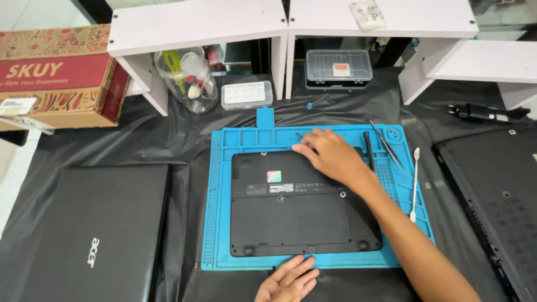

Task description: The person reassembles a partially disassembled laptop on a blue repair mat. They seat the battery pack, align the bottom cover over the chassis, flip the laptop to check the edges, and use a screwdriver to drive screws into the base, picking screws from the mat one at a time.

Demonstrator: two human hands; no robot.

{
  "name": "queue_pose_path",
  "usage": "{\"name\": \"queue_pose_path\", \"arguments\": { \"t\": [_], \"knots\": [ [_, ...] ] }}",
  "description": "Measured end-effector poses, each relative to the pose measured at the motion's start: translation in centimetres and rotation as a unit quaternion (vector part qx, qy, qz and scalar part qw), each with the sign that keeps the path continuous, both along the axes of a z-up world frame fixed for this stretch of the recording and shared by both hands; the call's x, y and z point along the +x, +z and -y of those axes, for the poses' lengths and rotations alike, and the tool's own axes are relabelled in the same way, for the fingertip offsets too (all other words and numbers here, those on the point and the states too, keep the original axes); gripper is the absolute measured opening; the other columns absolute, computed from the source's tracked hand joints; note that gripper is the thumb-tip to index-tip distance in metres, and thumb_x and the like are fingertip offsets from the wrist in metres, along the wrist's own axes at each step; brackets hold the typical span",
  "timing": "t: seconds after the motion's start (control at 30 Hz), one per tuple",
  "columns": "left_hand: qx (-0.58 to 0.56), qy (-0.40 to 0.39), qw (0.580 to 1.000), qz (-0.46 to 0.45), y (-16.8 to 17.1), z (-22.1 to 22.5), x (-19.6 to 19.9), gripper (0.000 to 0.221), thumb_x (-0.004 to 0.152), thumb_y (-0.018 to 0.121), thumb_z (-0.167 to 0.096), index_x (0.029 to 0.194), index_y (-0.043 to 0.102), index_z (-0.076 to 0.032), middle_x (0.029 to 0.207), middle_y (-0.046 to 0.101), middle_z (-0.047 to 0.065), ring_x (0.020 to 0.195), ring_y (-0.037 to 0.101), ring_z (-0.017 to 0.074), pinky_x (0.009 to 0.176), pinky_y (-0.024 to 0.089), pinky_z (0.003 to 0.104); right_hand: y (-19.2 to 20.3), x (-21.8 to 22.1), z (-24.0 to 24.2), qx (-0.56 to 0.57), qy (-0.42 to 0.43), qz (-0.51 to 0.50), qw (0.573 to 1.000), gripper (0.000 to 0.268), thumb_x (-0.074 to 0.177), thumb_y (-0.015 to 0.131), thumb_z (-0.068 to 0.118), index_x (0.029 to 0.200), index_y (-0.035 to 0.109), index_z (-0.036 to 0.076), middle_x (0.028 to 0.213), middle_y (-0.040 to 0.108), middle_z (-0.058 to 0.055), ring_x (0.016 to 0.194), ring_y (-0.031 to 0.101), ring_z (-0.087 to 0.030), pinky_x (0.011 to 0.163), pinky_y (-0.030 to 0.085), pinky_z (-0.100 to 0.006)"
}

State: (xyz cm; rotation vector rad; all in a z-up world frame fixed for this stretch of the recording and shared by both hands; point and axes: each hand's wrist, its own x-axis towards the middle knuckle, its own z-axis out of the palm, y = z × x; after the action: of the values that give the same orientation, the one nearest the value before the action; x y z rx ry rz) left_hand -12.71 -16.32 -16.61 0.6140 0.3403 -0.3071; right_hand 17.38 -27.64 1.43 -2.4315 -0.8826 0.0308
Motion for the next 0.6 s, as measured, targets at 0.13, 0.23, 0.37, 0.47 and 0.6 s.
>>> {"name": "queue_pose_path", "arguments": {
  "t": [0.13, 0.23, 0.37, 0.47, 0.6],
  "knots": [
    [-0.049, -0.017, 0.998, 0.022, -1.1, -0.3, 0.2, 0.056, 0.1, 0.056, -0.006, 0.151, 0.035, 0.007, 0.154, 0.048, 0.029, 0.145, 0.048, 0.0404, 0.116, 0.038, 0.052, -1.2, -0.3, -1.1, -0.018, -0.025, 0.059, 0.998, 0.048, 0.1, 0.055, 0.045, 0.09, 0.071, 0.001, 0.098, 0.068, -0.015, 0.097, 0.061, -0.037, 0.086, 0.047, -0.05],
    [-0.027, -0.015, 0.999, 0.017, -1.4, -0.4, 0.2, 0.055, 0.1, 0.055, -0.006, 0.15, 0.036, 0.007, 0.154, 0.048, 0.03, 0.145, 0.048, 0.0413, 0.116, 0.039, 0.052, -2.3, 0.2, -1.5, -0.019, -0.032, 0.097, 0.995, 0.054, 0.102, 0.053, 0.047, 0.086, 0.07, -0.001, 0.094, 0.067, -0.018, 0.092, 0.062, -0.038, 0.083, 0.046, -0.051],
    [-0.02, -0.011, 1.0, -0.012, -3.1, -0.4, 0.0, 0.049, 0.1, 0.053, -0.011, 0.144, 0.041, 0.008, 0.151, 0.051, 0.031, 0.144, 0.049, 0.0425, 0.114, 0.04, 0.053, 0.9, -0.3, -1.9, -0.074, -0.065, 0.036, 0.995, 0.064, 0.096, 0.055, 0.064, 0.086, 0.067, 0.002, 0.079, 0.066, -0.018, 0.079, 0.066, -0.035, 0.073, 0.05, -0.047],
    [0.025, -0.01, 1.0, 0.003, -3.9, -0.1, -0.1, 0.049, 0.1, 0.054, -0.013, 0.144, 0.044, 0.007, 0.147, 0.053, 0.032, 0.141, 0.052, 0.044, 0.113, 0.042, 0.054, 4.4, -1.2, -1.2, -0.085, -0.069, -0.023, 0.994, 0.074, 0.08, 0.064, 0.077, 0.085, 0.062, 0.003, 0.065, 0.064, -0.017, 0.065, 0.065, -0.034, 0.063, 0.05, -0.046],
    [-0.121, 0.04, 0.99, 0.057, -10.9, 0.8, -1.0, 0.043, 0.102, 0.051, -0.017, 0.132, 0.043, 0.013, 0.143, 0.052, 0.041, 0.135, 0.055, 0.0499, 0.114, 0.046, 0.058, 5.8, -1.6, -0.1, 0.001, -0.051, -0.007, 0.999, 0.077, 0.068, 0.072, 0.078, 0.076, 0.058, 0.004, 0.06, 0.064, -0.014, 0.058, 0.064, -0.034, 0.056, 0.048, -0.046]
  ]
}}
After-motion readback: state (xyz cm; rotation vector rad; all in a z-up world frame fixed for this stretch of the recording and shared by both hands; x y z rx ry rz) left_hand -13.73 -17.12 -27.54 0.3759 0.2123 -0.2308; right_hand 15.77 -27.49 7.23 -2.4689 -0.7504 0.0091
